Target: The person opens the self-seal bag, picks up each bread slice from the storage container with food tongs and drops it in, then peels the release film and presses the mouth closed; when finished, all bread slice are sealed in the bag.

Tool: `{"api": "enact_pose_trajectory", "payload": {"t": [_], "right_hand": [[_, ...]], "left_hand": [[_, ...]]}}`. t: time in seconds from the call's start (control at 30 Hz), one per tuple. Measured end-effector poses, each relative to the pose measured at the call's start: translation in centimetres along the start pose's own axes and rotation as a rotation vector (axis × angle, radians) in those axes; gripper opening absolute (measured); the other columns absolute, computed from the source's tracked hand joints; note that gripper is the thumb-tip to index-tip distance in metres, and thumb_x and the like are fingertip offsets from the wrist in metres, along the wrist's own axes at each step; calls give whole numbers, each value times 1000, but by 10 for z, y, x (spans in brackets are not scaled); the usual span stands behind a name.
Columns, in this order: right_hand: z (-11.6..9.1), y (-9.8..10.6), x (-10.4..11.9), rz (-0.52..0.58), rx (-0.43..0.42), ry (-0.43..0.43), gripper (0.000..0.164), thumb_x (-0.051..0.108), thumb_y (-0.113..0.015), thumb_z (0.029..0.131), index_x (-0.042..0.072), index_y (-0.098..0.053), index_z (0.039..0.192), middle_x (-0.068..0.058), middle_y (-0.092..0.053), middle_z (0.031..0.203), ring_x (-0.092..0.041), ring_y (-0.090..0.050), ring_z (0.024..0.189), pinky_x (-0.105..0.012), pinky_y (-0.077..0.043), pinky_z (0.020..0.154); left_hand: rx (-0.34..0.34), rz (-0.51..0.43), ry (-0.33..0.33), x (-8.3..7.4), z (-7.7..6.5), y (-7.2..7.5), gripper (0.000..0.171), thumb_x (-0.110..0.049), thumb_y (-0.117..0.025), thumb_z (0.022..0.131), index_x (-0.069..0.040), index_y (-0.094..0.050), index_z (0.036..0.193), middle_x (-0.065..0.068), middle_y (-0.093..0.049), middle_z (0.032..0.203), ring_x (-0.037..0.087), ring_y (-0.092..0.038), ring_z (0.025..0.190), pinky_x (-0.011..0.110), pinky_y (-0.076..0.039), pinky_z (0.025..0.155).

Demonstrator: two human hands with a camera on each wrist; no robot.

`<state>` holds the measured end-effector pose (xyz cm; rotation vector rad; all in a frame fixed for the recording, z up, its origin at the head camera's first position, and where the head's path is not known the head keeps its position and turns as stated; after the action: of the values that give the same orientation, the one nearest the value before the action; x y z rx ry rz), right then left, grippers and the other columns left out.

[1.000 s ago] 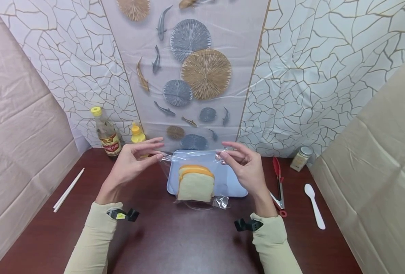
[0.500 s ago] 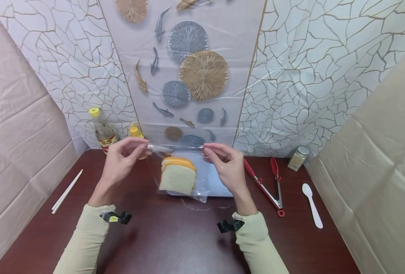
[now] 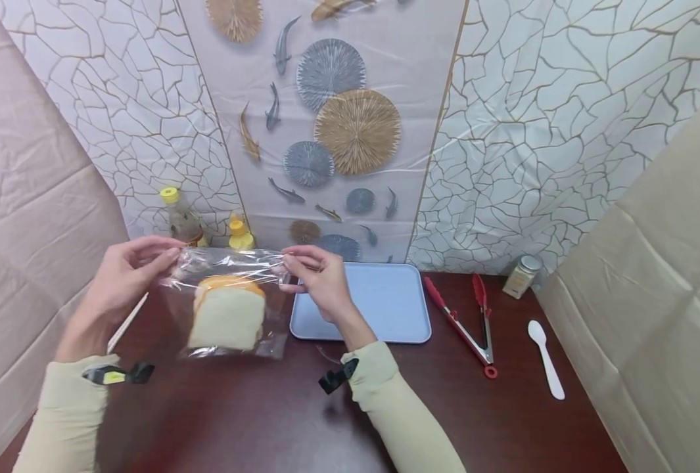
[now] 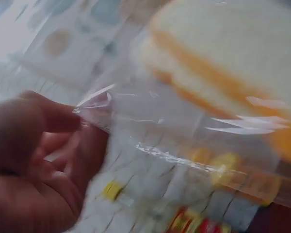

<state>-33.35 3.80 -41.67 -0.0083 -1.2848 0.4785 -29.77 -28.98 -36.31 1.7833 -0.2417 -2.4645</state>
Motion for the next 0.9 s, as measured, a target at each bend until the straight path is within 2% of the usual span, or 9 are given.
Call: {"api": "enact_pose_trajectory", "payload": {"t": [0.1, 0.2, 0.33, 0.47, 0.53, 0.6, 0.73, 0.9], "right_hand": [[13, -8, -27, -43, -8, -122, 29, 8, -70, 105, -9, -69, 129, -12, -83, 112, -16, -82, 93, -35, -68, 77], [27, -5, -56, -148, -74, -185, 23, 8, -72, 104, -5, -74, 124, -18, -82, 113, -13, -80, 86, -30, -68, 75], [40, 5, -82, -318, -200, -190, 22, 7, -74, 103, -3, -78, 121, -23, -82, 110, -14, -79, 75, -27, -66, 70], [47, 13, -96, -417, -261, -193, 25, 6, -71, 104, -7, -77, 125, -25, -81, 108, -24, -83, 79, -26, -66, 68], [50, 14, -100, -449, -248, -217, 29, 8, -68, 106, -7, -74, 130, -25, -81, 110, -29, -83, 88, -27, -67, 71], [52, 14, -101, -475, -220, -246, 34, 10, -66, 108, -7, -69, 137, -24, -80, 116, -33, -82, 97, -30, -67, 76], [54, 14, -100, -496, -139, -305, 45, 10, -61, 108, -7, -58, 149, -24, -75, 131, -37, -79, 110, -38, -67, 89], [53, 15, -90, -519, -57, -343, 49, 11, -59, 108, -5, -53, 154, -25, -66, 144, -39, -74, 121, -40, -64, 99]], "left_hand": [[80, 45, 166, 19, 10, 17, 36, -10, -68, 107, 15, -62, 132, -6, -82, 92, 5, -75, 74, 23, -65, 67], [97, 183, 269, 52, 26, 18, 37, -12, -66, 109, 15, -61, 132, -6, -82, 91, 2, -74, 73, 23, -65, 69], [29, 323, 328, 100, 42, 3, 31, -12, -65, 108, 14, -66, 125, 7, -83, 94, 2, -74, 70, 29, -67, 73], [-87, 399, 366, 131, 50, -14, 24, -9, -66, 105, 9, -72, 119, 18, -83, 98, 4, -74, 66, 35, -68, 73], [-133, 424, 372, 138, 52, -20, 22, -8, -67, 104, 7, -72, 119, 21, -83, 102, 8, -76, 67, 37, -68, 73], [-149, 459, 361, 140, 55, -24, 24, -10, -67, 103, 6, -71, 121, 24, -82, 107, 15, -80, 72, 39, -68, 74], [-109, 605, 355, 135, 56, -27, 34, -18, -66, 105, 3, -68, 132, 25, -80, 119, 31, -82, 94, 44, -66, 81], [-33, 761, 399, 121, 50, -31, 48, -22, -62, 107, 3, -60, 148, 32, -67, 140, 49, -69, 121, 58, -60, 94]]}}
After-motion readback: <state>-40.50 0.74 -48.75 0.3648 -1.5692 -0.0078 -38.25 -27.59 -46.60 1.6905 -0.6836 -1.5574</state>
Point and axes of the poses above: each hand's wrist, its own z-axis towards the middle knuckle, its own y-axis out of the back of the hand, x = y × z, the point moved 3 cm from there along z, towards the middle knuckle
